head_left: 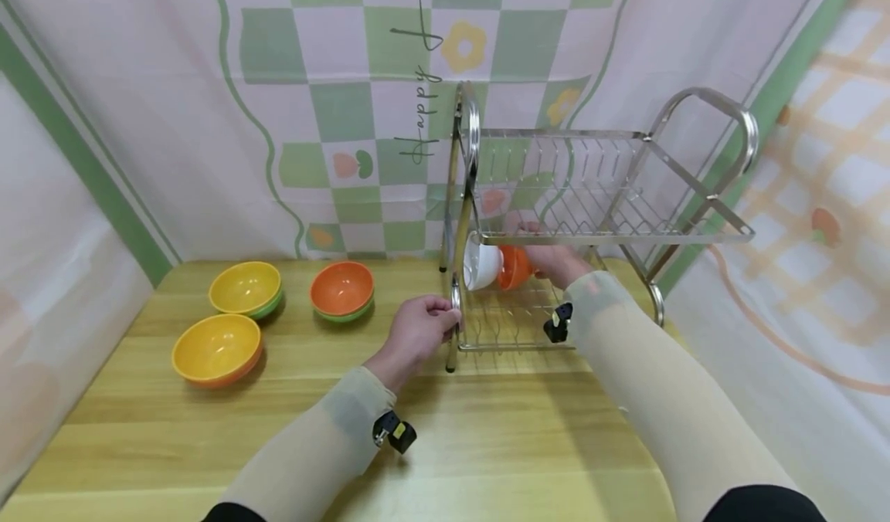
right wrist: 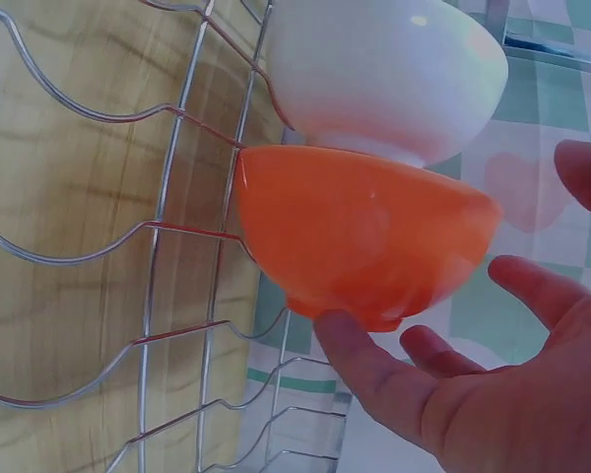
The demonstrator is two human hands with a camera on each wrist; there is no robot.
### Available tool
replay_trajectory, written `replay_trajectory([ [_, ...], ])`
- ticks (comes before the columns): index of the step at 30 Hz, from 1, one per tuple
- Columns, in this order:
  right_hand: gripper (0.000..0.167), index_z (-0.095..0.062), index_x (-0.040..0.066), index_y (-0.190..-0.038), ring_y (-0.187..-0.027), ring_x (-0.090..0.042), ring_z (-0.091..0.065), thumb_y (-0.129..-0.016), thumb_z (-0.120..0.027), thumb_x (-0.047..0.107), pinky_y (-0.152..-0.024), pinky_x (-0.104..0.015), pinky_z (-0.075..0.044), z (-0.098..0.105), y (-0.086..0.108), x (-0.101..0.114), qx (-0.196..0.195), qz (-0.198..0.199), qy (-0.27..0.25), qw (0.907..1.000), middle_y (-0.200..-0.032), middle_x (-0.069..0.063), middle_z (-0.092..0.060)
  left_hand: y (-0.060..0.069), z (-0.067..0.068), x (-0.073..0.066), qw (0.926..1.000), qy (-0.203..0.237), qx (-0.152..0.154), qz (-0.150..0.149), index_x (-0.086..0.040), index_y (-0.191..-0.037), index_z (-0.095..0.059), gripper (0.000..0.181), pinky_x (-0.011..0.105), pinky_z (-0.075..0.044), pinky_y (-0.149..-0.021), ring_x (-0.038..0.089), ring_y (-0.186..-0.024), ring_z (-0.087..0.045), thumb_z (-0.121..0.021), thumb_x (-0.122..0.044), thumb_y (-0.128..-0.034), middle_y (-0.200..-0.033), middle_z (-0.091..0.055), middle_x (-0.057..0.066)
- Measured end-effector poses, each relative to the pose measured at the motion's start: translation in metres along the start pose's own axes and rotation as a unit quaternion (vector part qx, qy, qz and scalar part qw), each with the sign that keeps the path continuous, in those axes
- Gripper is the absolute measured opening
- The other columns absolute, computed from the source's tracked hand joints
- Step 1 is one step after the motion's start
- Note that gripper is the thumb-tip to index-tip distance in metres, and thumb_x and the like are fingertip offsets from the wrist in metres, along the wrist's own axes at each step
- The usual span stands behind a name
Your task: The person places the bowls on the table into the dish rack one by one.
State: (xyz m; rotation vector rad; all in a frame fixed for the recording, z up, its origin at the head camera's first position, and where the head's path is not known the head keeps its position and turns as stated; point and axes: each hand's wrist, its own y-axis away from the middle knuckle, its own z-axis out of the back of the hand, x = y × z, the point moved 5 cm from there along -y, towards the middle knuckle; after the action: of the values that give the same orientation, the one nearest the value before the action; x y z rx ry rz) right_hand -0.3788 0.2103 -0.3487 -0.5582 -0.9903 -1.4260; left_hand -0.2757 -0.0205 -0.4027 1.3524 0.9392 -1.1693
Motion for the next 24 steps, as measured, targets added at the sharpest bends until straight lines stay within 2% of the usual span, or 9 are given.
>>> replay_trajectory([
  [2,0.066,-0.029,0.009,-0.153,-0.12,-0.038,-0.046,-0.105,-0.033,0.053,-0.097,-0.058,-0.044,0.001,0.003,-0.002,0.012,-0.006,-0.014,0.9998,-0.141,-0.018,-0.045,0.0,-0.001,0.001,1.0,0.0,0.002,0.001,-0.003,-0.101,-0.07,0.008,0.043,-0.058,-0.082,0.022,-0.083,-0.065,-0.068,-0.008,-0.0951,-0.092,-0.069,0.008],
  [4,0.069,-0.021,0.009,-0.157,-0.129,-0.04,-0.041,-0.105,-0.035,0.052,-0.101,-0.063,-0.04,0.002,0.004,-0.003,0.016,0.0,-0.024,0.9996,-0.15,-0.018,-0.036,-0.001,-0.001,0.001,1.0,-0.001,0.003,0.002,-0.003,-0.102,-0.07,0.009,0.043,-0.058,-0.082,0.022,-0.083,-0.065,-0.068,-0.008,-0.0953,-0.092,-0.069,0.008],
  [8,0.07,-0.019,0.009,-0.158,-0.133,-0.04,-0.038,-0.105,-0.04,0.049,-0.102,-0.064,-0.04,0.004,0.008,-0.003,0.03,0.023,-0.033,0.9987,-0.152,-0.018,-0.033,0.001,-0.001,0.0,1.0,-0.001,0.003,0.007,-0.002,-0.104,-0.07,0.01,0.044,-0.057,-0.084,0.021,-0.083,-0.065,-0.067,-0.009,-0.0959,-0.093,-0.069,0.007],
  [12,0.078,-0.027,0.009,-0.156,-0.135,-0.043,-0.036,-0.1,-0.038,0.063,-0.101,-0.064,-0.041,0.01,0.014,-0.002,0.015,0.054,-0.01,0.9984,-0.152,-0.019,-0.034,0.002,0.0,-0.001,1.0,0.003,0.003,0.008,-0.004,-0.101,-0.07,0.007,0.045,-0.057,-0.085,0.022,-0.084,-0.065,-0.067,-0.008,-0.096,-0.093,-0.069,0.007],
  [15,0.085,-0.022,0.012,-0.158,-0.139,-0.044,-0.029,-0.097,-0.038,0.069,-0.104,-0.065,-0.037,0.016,0.02,-0.002,-0.004,0.065,0.004,0.9979,-0.16,-0.015,-0.024,0.003,0.0,-0.002,1.0,0.003,0.002,0.009,-0.005,-0.099,-0.07,0.006,0.046,-0.057,-0.085,0.021,-0.083,-0.065,-0.067,-0.008,-0.096,-0.093,-0.069,0.007],
  [17,0.085,-0.02,0.014,-0.159,-0.141,-0.047,-0.025,-0.097,-0.04,0.068,-0.107,-0.066,-0.031,0.019,0.023,-0.004,-0.019,0.056,-0.016,0.9981,-0.162,-0.015,-0.019,0.003,0.0,-0.002,1.0,0.003,0.002,0.009,-0.005,-0.099,-0.07,0.006,0.046,-0.057,-0.085,0.021,-0.083,-0.065,-0.067,-0.008,-0.0957,-0.093,-0.069,0.007],
  [19,0.088,-0.016,0.016,-0.16,-0.142,-0.05,-0.019,-0.095,-0.043,0.07,-0.11,-0.069,-0.023,0.022,0.024,-0.007,-0.032,0.028,-0.048,0.9979,-0.164,-0.014,-0.011,0.003,0.0,-0.003,1.0,0.003,0.001,0.009,-0.004,-0.1,-0.07,0.007,0.045,-0.057,-0.085,0.021,-0.083,-0.065,-0.067,-0.008,-0.0954,-0.093,-0.069,0.007],
  [22,0.092,-0.017,0.018,-0.16,-0.142,-0.054,-0.016,-0.092,-0.042,0.074,-0.11,-0.073,-0.014,0.026,0.028,-0.011,-0.054,-0.013,-0.086,0.9948,-0.163,-0.019,-0.012,0.001,0.0,-0.002,1.0,0.003,0.0,0.007,-0.002,-0.101,-0.07,0.008,0.045,-0.057,-0.085,0.022,-0.083,-0.065,-0.068,-0.007,-0.095,-0.093,-0.069,0.008],
  [24,0.089,-0.017,0.016,-0.16,-0.143,-0.052,-0.013,-0.095,-0.04,0.071,-0.111,-0.072,-0.008,0.028,0.03,-0.013,-0.058,-0.012,-0.115,0.9916,-0.163,-0.019,-0.013,0.001,0.0,-0.001,1.0,0.002,-0.002,0.004,-0.002,-0.1,-0.07,0.007,0.045,-0.057,-0.084,0.022,-0.083,-0.065,-0.068,-0.007,-0.0948,-0.092,-0.069,0.008],
])
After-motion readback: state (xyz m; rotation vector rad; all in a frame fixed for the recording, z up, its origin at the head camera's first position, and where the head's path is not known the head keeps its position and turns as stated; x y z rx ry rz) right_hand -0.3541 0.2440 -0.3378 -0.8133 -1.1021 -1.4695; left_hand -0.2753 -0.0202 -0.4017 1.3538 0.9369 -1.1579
